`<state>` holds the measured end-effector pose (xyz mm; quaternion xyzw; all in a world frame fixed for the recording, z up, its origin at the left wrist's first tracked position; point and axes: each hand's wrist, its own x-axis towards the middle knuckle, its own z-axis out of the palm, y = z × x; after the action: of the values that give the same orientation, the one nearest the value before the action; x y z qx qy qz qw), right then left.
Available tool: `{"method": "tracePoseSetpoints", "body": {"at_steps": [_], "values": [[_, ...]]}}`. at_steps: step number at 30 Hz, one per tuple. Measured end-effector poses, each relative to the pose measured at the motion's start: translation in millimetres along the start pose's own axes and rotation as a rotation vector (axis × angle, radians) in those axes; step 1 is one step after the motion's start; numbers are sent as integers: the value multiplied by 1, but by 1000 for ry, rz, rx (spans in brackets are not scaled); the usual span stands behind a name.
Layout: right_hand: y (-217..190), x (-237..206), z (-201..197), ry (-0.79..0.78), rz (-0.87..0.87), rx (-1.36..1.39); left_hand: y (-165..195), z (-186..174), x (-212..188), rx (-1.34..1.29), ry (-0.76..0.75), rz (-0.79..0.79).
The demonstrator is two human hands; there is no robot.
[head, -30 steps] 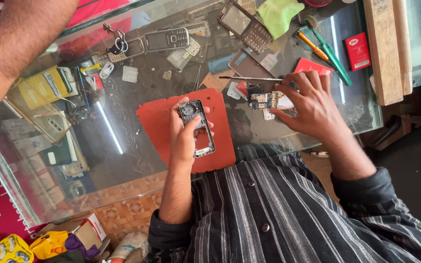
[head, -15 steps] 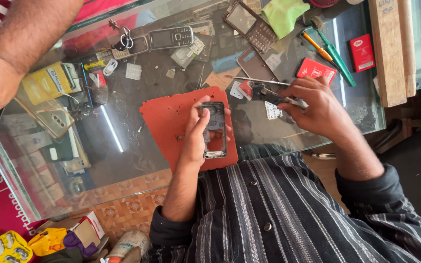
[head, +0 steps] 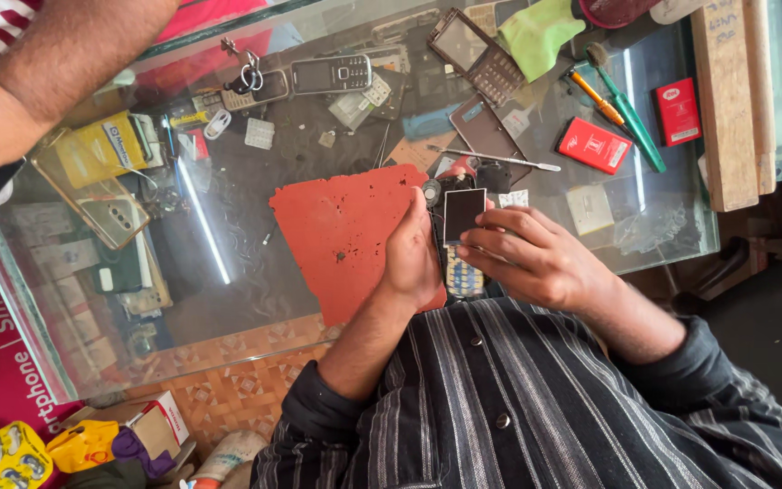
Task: The person tests a small mobile phone connected to a charging cable, then pries open its back cover with a spudger, cleans the internal components with a brush, and presses the housing back together while handling the battery and keypad.
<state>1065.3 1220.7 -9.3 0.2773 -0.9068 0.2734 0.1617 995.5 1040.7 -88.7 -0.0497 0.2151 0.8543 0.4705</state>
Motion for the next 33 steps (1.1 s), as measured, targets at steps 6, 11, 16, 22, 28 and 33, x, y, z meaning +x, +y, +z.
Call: {"method": "tracePoseSetpoints", "body": {"at_steps": [6, 11, 16, 22, 28, 33], "values": [[-8, -10, 0, 138, 261, 183, -4, 8, -5, 83, 49, 105], [-16, -7, -2, 55, 537, 105, -9, 11, -10, 198, 1, 127], [-18, -10, 2, 65, 571, 223, -13, 7, -19, 226, 35, 81], [-15, -22, 6, 75, 364, 298, -20, -1, -16, 218, 109, 37], [-16, -16, -8, -93, 66, 284, -15, -1, -17, 196, 40, 23], [-15, -6, -18, 34, 347, 170, -12, 8, -20, 96, -77, -28]]}}
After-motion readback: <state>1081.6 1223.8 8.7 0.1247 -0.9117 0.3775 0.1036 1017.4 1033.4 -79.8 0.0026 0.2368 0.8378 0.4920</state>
